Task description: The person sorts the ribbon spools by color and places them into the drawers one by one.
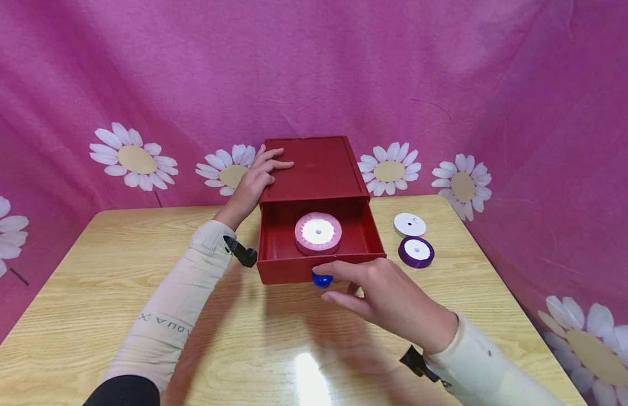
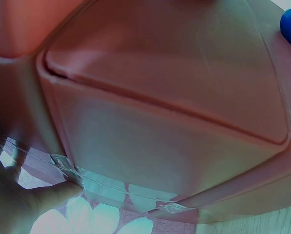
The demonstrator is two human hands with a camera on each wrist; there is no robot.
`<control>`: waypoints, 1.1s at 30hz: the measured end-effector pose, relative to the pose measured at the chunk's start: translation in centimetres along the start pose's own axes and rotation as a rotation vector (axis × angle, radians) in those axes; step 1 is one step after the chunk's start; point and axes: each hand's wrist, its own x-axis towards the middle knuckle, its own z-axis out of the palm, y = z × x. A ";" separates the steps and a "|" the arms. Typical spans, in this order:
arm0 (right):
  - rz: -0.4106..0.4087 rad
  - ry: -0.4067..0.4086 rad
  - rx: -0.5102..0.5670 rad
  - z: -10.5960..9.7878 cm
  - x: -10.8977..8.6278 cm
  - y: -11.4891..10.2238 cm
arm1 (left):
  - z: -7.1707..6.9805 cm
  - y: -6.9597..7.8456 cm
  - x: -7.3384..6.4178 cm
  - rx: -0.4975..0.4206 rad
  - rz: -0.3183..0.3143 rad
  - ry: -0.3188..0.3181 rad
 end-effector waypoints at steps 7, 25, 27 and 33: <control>0.055 -0.004 0.048 0.8 -0.1 0.2 | -0.1 0.0 0.0 -0.003 0.004 0.001; 0.019 0.158 0.015 1.7 -0.3 0.9 | 0.0 0.1 0.0 -0.004 -0.015 0.002; 0.034 0.148 0.031 1.7 -0.3 0.9 | 0.0 0.1 0.0 -0.005 -0.013 0.001; 0.067 0.132 0.044 1.6 -0.2 1.0 | 0.1 0.0 0.1 0.001 -0.022 0.001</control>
